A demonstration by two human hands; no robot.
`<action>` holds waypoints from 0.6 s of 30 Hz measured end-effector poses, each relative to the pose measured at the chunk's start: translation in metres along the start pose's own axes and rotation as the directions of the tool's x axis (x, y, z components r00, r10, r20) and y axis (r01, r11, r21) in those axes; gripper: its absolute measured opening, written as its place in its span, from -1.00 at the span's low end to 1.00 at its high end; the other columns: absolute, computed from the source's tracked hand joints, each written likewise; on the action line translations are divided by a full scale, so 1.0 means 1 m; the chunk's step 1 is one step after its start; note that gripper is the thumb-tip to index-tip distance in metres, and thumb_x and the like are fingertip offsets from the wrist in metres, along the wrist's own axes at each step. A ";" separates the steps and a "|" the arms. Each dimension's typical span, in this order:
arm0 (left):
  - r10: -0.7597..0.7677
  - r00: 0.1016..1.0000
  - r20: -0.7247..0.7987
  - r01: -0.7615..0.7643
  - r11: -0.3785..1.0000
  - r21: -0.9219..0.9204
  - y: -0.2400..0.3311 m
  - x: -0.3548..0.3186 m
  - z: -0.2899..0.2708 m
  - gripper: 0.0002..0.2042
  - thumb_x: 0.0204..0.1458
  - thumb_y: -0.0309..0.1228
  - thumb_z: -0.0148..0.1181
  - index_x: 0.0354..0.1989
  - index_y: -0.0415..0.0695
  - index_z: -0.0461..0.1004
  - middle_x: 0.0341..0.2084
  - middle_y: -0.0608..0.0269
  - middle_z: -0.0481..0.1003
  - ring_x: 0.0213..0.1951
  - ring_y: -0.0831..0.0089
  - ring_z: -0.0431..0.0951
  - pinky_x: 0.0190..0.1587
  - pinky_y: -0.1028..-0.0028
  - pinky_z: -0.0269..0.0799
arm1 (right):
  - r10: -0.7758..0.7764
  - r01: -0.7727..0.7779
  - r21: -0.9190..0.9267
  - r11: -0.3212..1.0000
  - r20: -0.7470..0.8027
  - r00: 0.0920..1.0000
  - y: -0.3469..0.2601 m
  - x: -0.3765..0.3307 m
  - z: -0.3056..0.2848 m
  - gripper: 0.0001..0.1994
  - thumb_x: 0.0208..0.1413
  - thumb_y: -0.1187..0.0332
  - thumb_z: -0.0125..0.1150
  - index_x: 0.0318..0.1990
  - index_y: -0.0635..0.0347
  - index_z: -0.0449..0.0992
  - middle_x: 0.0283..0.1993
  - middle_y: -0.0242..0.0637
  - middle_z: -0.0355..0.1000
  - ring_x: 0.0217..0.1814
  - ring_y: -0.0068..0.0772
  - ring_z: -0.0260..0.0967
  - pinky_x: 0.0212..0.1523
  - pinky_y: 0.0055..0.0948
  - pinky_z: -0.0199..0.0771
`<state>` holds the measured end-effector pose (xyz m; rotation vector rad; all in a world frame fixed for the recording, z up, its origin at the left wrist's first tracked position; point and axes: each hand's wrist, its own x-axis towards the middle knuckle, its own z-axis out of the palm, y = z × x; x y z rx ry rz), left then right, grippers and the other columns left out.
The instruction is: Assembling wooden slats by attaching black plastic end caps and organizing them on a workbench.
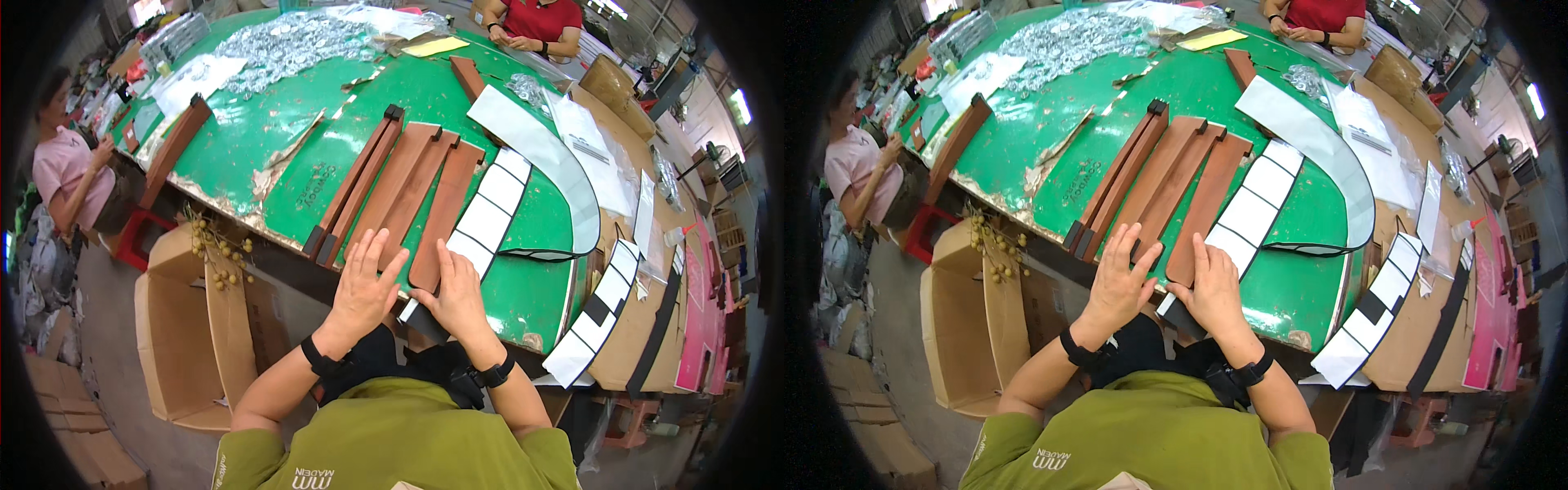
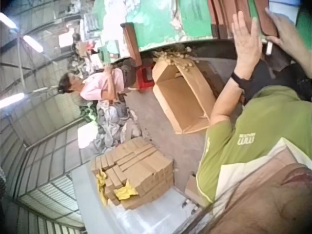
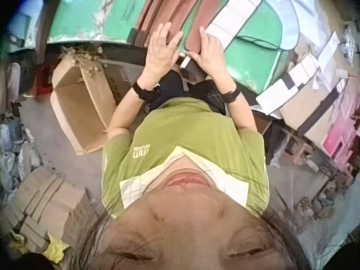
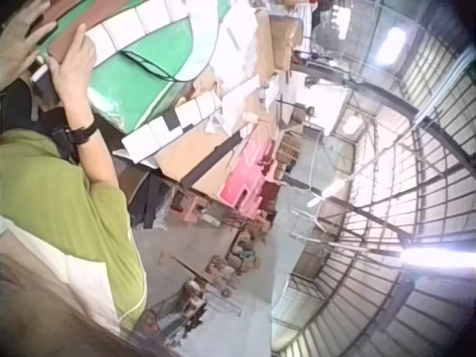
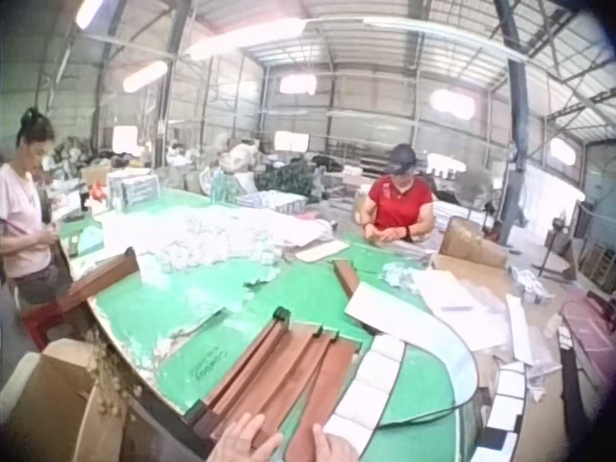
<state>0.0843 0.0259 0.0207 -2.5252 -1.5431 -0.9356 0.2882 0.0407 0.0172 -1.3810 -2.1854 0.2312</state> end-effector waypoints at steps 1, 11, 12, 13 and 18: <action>0.018 1.000 0.001 -0.018 1.000 0.017 0.003 0.004 0.000 -0.28 -0.11 -0.37 0.47 0.31 0.00 0.33 0.39 -0.12 0.07 0.39 -0.18 0.12 0.35 -0.04 0.16 | -0.007 0.007 -0.017 1.000 -0.007 1.000 0.002 0.000 0.000 0.01 -0.21 0.17 0.58 0.39 0.36 0.13 0.14 0.07 0.31 0.18 0.11 0.27 0.18 -0.03 0.29; -0.081 0.983 0.163 0.036 0.965 0.259 0.002 0.024 0.011 -0.44 -0.01 -0.33 0.36 0.24 0.03 0.43 0.30 -0.12 0.25 0.23 -0.31 0.33 0.18 -0.02 0.39 | 0.120 -0.104 0.312 0.944 -0.032 0.992 0.002 -0.011 -0.010 -0.38 -0.06 0.31 0.49 0.18 0.25 0.40 0.13 0.13 0.32 0.19 0.17 0.32 0.14 -0.09 0.46; -0.047 0.989 0.139 0.007 0.962 0.273 0.002 0.027 0.009 -0.53 -0.02 -0.41 0.31 0.14 -0.05 0.47 0.26 -0.10 0.30 0.17 -0.28 0.41 0.15 0.04 0.44 | 0.159 -0.127 0.410 0.903 -0.044 0.986 0.004 -0.011 -0.014 -0.44 -0.04 0.32 0.48 0.14 0.23 0.42 0.15 0.12 0.30 0.20 0.15 0.32 0.13 -0.10 0.48; -0.050 0.990 0.135 0.010 0.961 0.278 0.000 0.030 0.008 -0.53 -0.02 -0.41 0.31 0.14 -0.05 0.47 0.26 -0.10 0.30 0.17 -0.28 0.41 0.15 0.04 0.44 | 0.197 -0.145 0.503 0.852 -0.051 0.979 0.007 -0.010 -0.016 -0.49 -0.02 0.32 0.47 0.09 0.20 0.44 0.18 0.10 0.27 0.21 0.14 0.32 0.12 -0.11 0.49; -0.177 0.984 0.027 0.175 0.982 0.066 -0.009 0.034 0.002 -0.75 -0.08 -0.50 0.29 -0.19 -0.21 0.46 0.18 -0.08 0.36 0.06 -0.08 0.48 0.03 0.17 0.49 | 0.286 -0.250 0.595 0.764 0.036 0.958 0.032 -0.011 -0.009 -0.56 -0.03 0.38 0.50 0.02 0.19 0.47 0.16 -0.08 0.27 0.08 -0.23 0.39 -0.03 -0.43 0.46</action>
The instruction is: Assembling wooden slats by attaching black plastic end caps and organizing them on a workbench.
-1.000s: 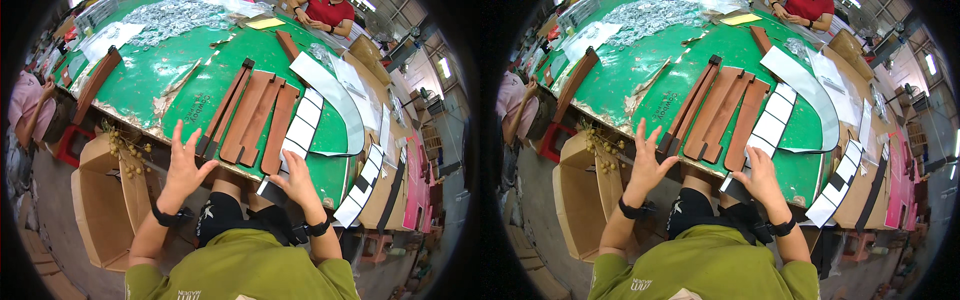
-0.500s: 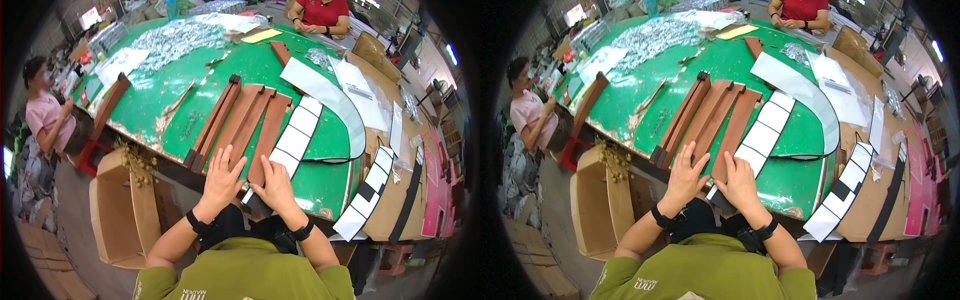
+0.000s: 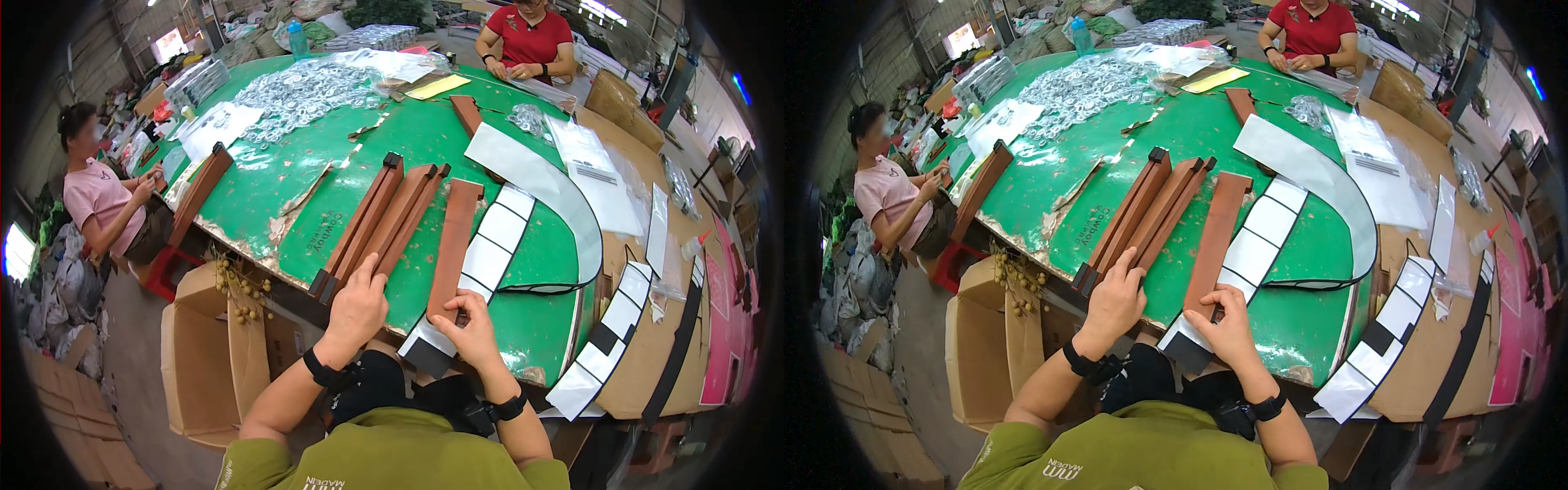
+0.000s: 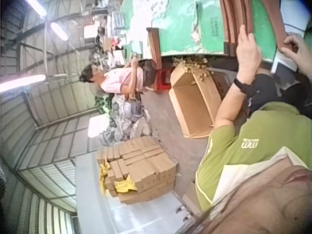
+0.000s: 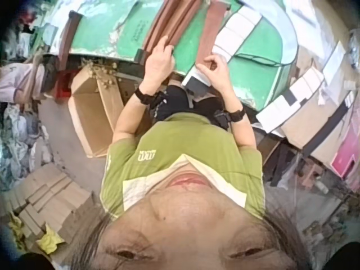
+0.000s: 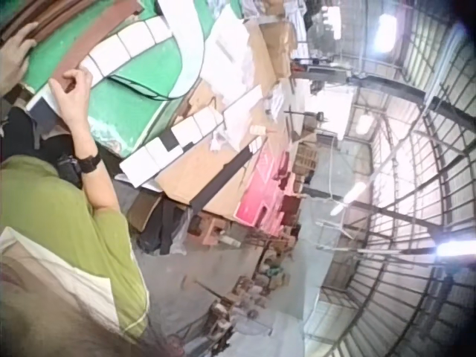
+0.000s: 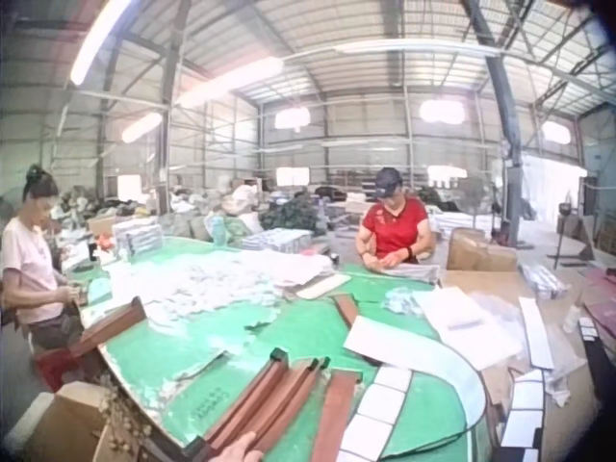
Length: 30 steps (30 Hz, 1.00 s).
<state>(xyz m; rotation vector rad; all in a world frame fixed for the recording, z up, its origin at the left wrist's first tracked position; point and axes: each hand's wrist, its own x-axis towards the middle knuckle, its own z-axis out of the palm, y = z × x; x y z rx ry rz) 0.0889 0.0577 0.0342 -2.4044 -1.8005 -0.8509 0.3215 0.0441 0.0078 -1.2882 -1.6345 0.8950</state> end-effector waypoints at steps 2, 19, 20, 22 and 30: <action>0.044 0.998 -0.051 -0.041 0.998 0.051 -0.006 0.001 -0.004 -0.75 -0.10 -0.52 0.30 -0.22 -0.23 0.45 0.13 -0.06 0.39 0.03 -0.04 0.48 0.01 0.18 0.47 | 0.139 -0.142 0.134 0.981 0.028 0.990 0.006 0.005 0.000 -0.54 0.01 0.38 0.47 0.07 0.21 0.45 0.15 -0.11 0.27 0.01 -0.31 0.41 -0.03 -0.46 0.46; -0.133 0.986 -0.104 0.162 0.916 0.368 -0.047 0.025 0.000 -0.49 -0.11 -0.59 0.13 0.14 -0.30 0.36 0.36 -0.36 0.10 0.34 -0.37 0.15 0.32 -0.22 0.08 | 0.402 -0.432 0.673 0.601 0.213 0.891 -0.022 0.037 0.006 -0.39 0.09 0.55 0.23 0.28 0.43 0.11 0.00 -0.02 0.49 0.00 -0.31 0.51 0.04 -0.36 0.54; -0.134 0.986 -0.103 0.163 0.915 0.369 -0.051 0.031 0.003 -0.49 -0.11 -0.59 0.13 0.14 -0.30 0.36 0.36 -0.36 0.10 0.34 -0.37 0.15 0.32 -0.22 0.08 | 0.402 -0.433 0.673 0.600 0.215 0.890 -0.021 0.037 0.008 -0.39 0.09 0.55 0.23 0.28 0.43 0.11 0.00 -0.02 0.49 0.00 -0.31 0.51 0.04 -0.36 0.54; -0.240 0.970 -0.043 0.238 0.896 0.375 -0.053 0.047 0.004 -0.32 -0.10 -0.50 0.22 0.30 -0.31 0.20 0.36 -0.43 0.07 0.34 -0.45 0.11 0.33 -0.34 -0.01 | 0.434 -0.452 0.656 0.604 0.205 0.877 -0.020 0.036 0.013 -0.40 0.07 0.61 0.17 0.27 0.34 0.10 0.01 -0.03 0.47 0.00 -0.25 0.54 -0.05 -0.31 0.63; -0.407 0.907 0.106 0.369 0.891 0.263 -0.064 0.085 0.007 -0.03 -0.19 -0.18 0.51 0.37 -0.33 0.10 0.09 -0.27 0.35 0.12 -0.16 0.41 0.17 -0.12 0.31 | 0.450 -0.430 0.596 0.678 0.125 0.884 -0.027 0.032 0.009 -0.40 0.02 0.67 0.05 0.26 0.29 0.06 0.08 0.02 0.32 0.00 -0.16 0.54 -0.10 -0.24 0.63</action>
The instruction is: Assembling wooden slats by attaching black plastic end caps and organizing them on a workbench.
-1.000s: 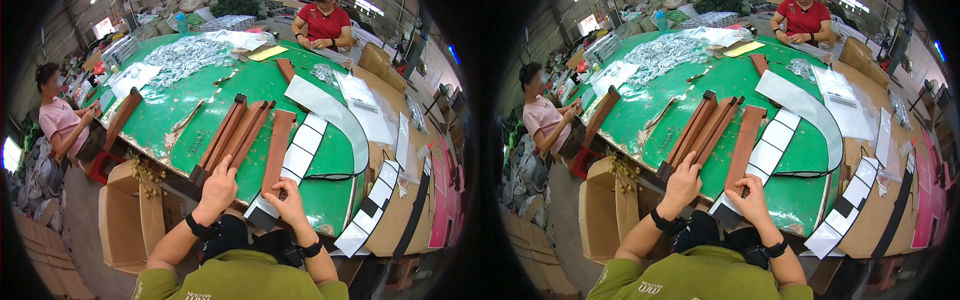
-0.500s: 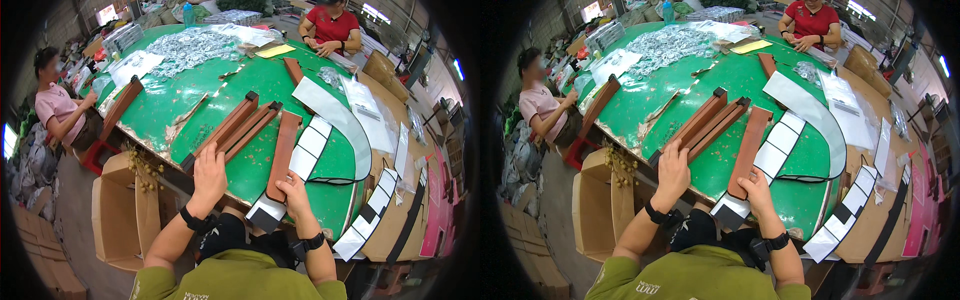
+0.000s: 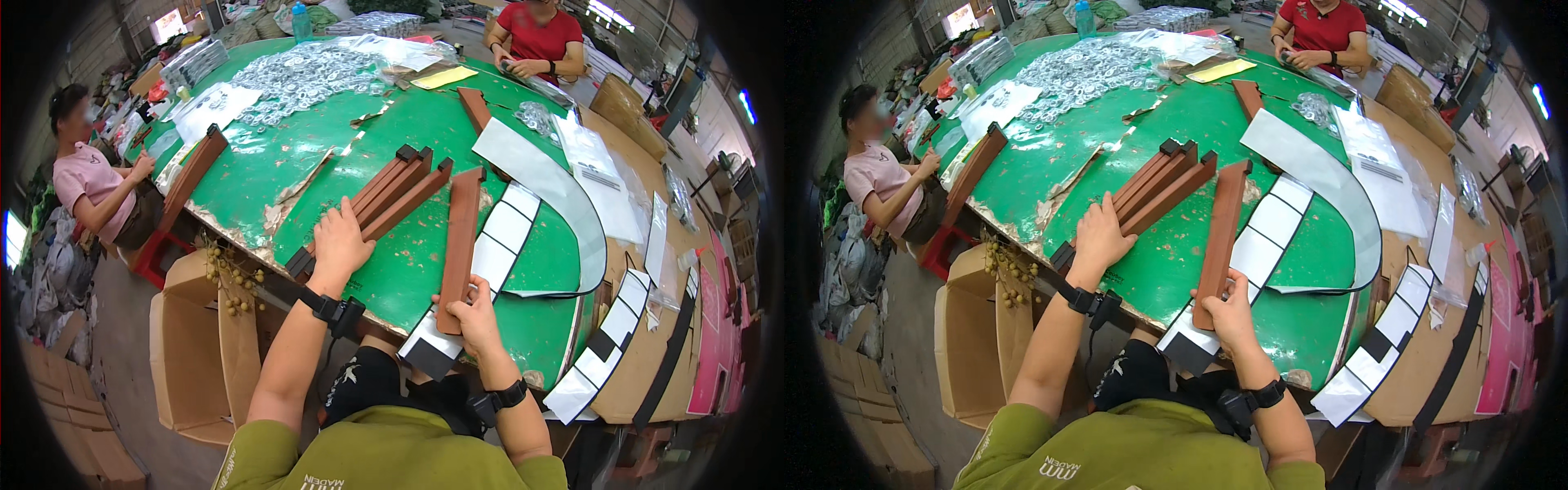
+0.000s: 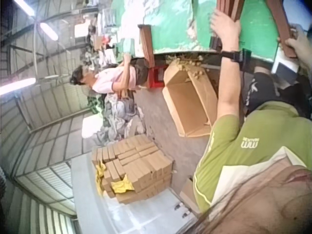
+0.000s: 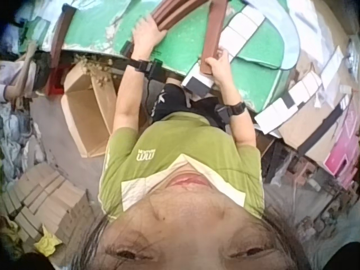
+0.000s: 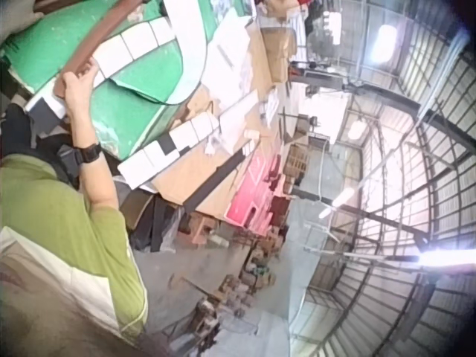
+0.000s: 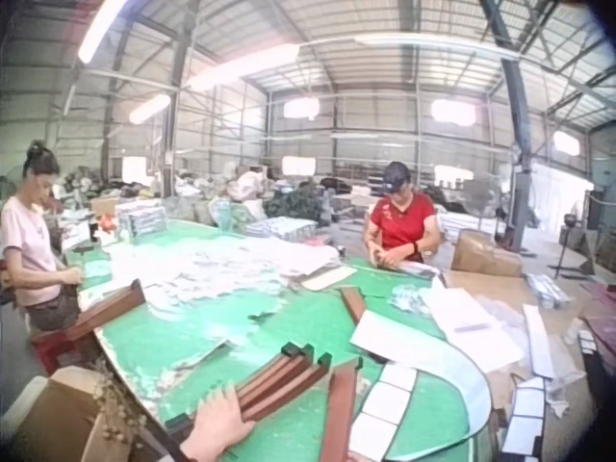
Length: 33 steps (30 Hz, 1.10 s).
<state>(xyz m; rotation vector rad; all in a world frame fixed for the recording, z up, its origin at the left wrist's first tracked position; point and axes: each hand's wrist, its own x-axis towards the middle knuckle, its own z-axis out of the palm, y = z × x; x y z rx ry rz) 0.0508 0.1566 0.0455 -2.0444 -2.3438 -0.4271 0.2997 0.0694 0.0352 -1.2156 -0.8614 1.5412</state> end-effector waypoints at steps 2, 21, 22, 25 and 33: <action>0.033 0.999 -0.039 -0.031 0.998 0.048 -0.007 0.001 0.008 -0.04 -0.20 -0.15 0.53 0.34 -0.37 0.13 -0.10 -0.12 0.45 -0.05 -0.05 0.53 0.01 0.15 0.48 | -0.012 0.012 -0.016 1.000 -0.005 1.000 -0.002 0.000 -0.007 -0.41 0.02 0.66 0.05 0.26 0.30 0.09 0.06 0.00 0.33 -0.04 -0.21 0.54 -0.07 -0.30 0.58; 0.355 0.934 -0.026 -0.352 0.931 0.094 -0.025 -0.111 -0.015 -0.14 -0.10 -0.43 0.40 0.38 -0.40 0.07 0.23 -0.23 0.25 0.27 -0.12 0.27 0.31 0.00 0.18 | -0.664 0.513 -0.856 0.055 0.353 0.660 -0.039 0.010 -0.003 -0.48 0.02 0.38 0.38 0.15 0.34 0.39 0.14 0.02 0.37 0.28 0.14 0.25 0.25 0.01 0.26; 0.330 0.944 -0.020 -0.324 0.937 0.131 -0.022 -0.111 -0.014 -0.14 -0.08 -0.42 0.39 0.39 -0.41 0.05 0.30 -0.26 0.19 0.34 -0.13 0.20 0.37 -0.04 0.10 | -0.703 0.533 -0.846 0.023 0.365 0.611 -0.041 0.022 0.001 -0.49 0.01 0.38 0.40 0.11 0.35 0.42 0.11 0.02 0.40 0.26 0.14 0.28 0.26 0.00 0.25; 0.253 0.967 0.020 -0.254 0.964 0.075 -0.017 -0.113 -0.010 -0.11 -0.05 -0.33 0.39 0.40 -0.43 0.01 0.38 -0.28 0.10 0.41 -0.14 0.11 0.43 -0.07 -0.02 | -0.722 0.553 -0.833 -0.009 0.388 0.573 -0.041 0.057 0.009 -0.47 0.00 0.37 0.42 0.13 0.34 0.41 0.11 0.03 0.40 0.25 0.14 0.29 0.26 0.00 0.25; 0.205 0.976 0.067 -0.207 0.978 0.019 -0.013 -0.106 -0.017 -0.01 -0.06 -0.14 0.45 0.40 -0.47 0.00 0.41 -0.32 0.02 0.43 -0.19 0.04 0.44 -0.04 -0.02 | -0.649 0.455 -0.880 0.134 0.269 0.711 -0.031 0.079 0.020 -0.40 -0.09 0.31 0.51 0.11 0.33 0.41 0.09 0.02 0.42 0.15 0.08 0.36 0.16 -0.02 0.31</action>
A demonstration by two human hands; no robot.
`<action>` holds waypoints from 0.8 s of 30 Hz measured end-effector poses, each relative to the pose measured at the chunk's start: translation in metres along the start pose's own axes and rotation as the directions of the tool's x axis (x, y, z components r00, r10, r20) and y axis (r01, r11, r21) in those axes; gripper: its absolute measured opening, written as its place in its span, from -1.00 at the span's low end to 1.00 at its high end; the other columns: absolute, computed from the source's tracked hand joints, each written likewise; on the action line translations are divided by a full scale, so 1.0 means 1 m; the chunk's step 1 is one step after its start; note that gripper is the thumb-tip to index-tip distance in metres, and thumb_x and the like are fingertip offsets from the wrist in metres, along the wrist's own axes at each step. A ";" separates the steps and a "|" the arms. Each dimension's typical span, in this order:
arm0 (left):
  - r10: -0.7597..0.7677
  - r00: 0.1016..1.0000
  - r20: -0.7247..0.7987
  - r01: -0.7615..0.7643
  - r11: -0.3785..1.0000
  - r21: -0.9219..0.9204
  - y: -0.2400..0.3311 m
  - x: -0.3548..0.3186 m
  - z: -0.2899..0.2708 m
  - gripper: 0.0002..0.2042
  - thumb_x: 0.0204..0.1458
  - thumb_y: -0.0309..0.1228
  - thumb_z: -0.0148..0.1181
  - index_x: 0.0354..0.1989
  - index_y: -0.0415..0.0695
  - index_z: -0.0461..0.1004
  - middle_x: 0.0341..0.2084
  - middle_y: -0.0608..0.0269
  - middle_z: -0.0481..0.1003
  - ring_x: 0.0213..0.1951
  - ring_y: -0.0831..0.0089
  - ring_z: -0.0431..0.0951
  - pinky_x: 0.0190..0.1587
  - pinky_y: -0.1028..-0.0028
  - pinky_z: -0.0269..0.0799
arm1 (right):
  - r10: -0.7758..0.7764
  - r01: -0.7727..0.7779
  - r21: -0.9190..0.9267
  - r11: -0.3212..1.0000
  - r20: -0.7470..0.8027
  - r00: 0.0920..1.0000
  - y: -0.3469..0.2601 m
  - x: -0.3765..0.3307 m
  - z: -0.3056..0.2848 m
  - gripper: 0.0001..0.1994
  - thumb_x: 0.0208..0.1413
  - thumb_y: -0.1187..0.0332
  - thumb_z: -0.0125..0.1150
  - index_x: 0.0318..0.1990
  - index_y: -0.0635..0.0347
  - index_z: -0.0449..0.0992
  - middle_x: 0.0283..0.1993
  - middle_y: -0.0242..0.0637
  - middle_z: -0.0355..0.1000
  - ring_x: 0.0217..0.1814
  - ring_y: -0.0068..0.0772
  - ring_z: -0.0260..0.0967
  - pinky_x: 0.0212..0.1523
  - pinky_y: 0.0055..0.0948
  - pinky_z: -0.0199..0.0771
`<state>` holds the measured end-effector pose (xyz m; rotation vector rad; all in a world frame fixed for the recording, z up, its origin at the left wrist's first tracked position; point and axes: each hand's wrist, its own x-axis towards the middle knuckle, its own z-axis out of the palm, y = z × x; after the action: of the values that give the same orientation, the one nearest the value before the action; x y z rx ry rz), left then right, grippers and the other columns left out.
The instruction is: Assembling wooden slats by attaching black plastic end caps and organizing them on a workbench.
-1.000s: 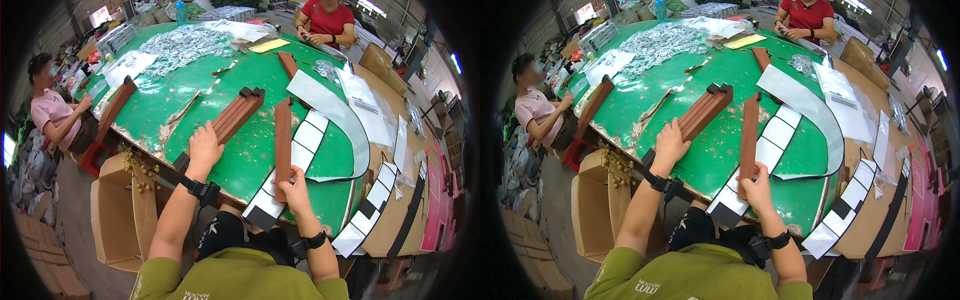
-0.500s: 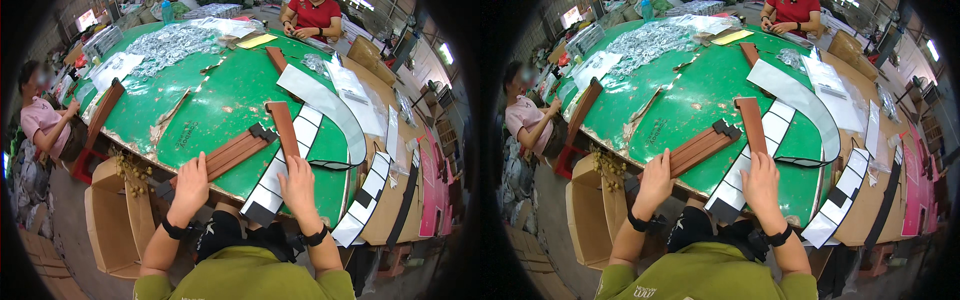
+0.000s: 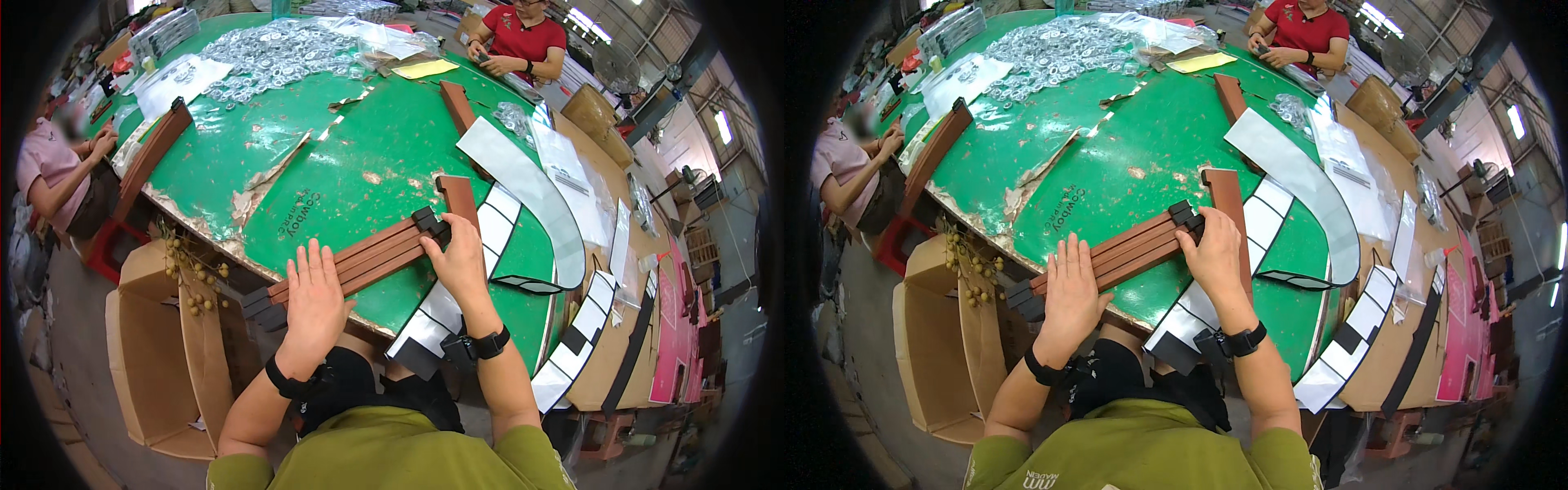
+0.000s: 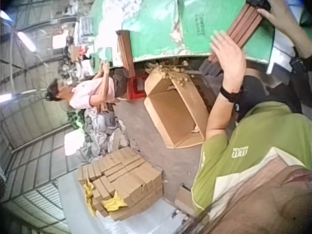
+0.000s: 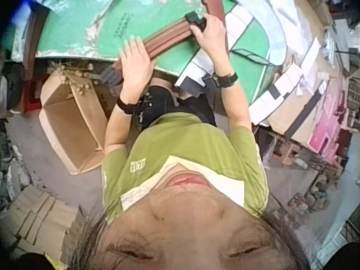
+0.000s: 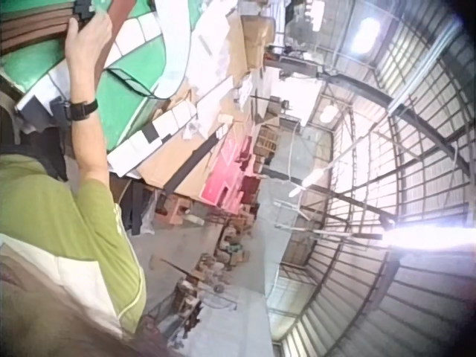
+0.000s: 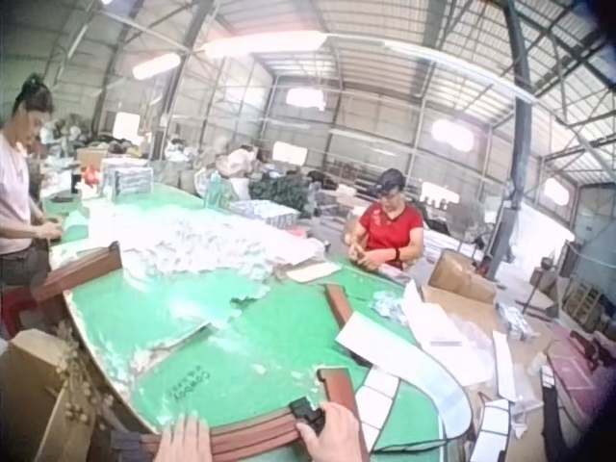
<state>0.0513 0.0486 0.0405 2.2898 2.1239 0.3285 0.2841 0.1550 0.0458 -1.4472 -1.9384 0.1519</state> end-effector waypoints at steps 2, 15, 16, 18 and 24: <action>-0.015 1.000 0.006 0.015 1.000 -0.004 0.001 0.002 0.003 -0.01 -0.06 -0.13 0.45 0.40 -0.47 0.01 0.41 -0.33 0.02 0.44 -0.19 0.03 0.44 -0.03 -0.02 | -0.006 0.006 -0.004 1.000 -0.004 1.000 -0.001 0.003 0.001 -0.40 -0.09 0.31 0.51 0.12 0.31 0.42 0.07 0.00 0.42 0.13 0.08 0.37 0.14 -0.03 0.32; -0.091 0.996 -0.024 0.092 0.996 0.023 0.011 0.006 0.005 -0.04 -0.07 -0.13 0.46 0.37 -0.49 0.06 0.38 -0.39 0.05 0.40 -0.22 0.10 0.39 0.00 0.08 | -0.136 0.128 -0.062 0.990 -0.163 0.977 -0.005 0.005 0.014 -0.56 -0.07 0.33 0.48 -0.02 0.26 0.50 -0.01 -0.10 0.43 0.06 0.01 0.39 0.08 -0.08 0.36; -0.094 0.995 -0.024 0.095 0.995 0.026 0.010 0.005 0.004 -0.04 -0.07 -0.13 0.46 0.37 -0.49 0.06 0.37 -0.39 0.06 0.40 -0.23 0.10 0.39 0.00 0.08 | -0.134 0.127 -0.057 0.990 -0.164 0.977 -0.007 0.006 0.015 -0.56 -0.07 0.33 0.48 -0.02 0.26 0.50 -0.01 -0.10 0.43 0.06 0.01 0.39 0.08 -0.08 0.36; -0.097 0.995 -0.028 0.097 0.995 0.025 0.011 0.005 0.006 -0.04 -0.07 -0.13 0.46 0.36 -0.49 0.06 0.37 -0.39 0.06 0.40 -0.22 0.11 0.39 0.00 0.08 | -0.080 0.074 -0.045 0.996 -0.161 0.984 -0.010 0.007 0.017 -0.61 -0.08 0.36 0.47 -0.10 0.27 0.48 -0.04 -0.10 0.43 0.05 0.01 0.39 0.07 -0.08 0.35; -0.103 0.994 -0.041 0.104 0.994 0.020 0.013 0.007 0.007 -0.03 -0.08 -0.13 0.47 0.36 -0.49 0.06 0.38 -0.37 0.06 0.39 -0.20 0.12 0.39 0.00 0.07 | 0.100 -0.071 0.217 0.974 -0.125 0.987 -0.006 0.013 0.024 -0.65 -0.09 0.42 0.47 -0.18 0.25 0.42 -0.06 -0.10 0.41 0.03 0.03 0.38 0.04 -0.07 0.34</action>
<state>0.0653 0.0557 0.0362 2.1925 2.2661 0.3531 0.2633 0.1712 0.0371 -1.3634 -1.6966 0.2843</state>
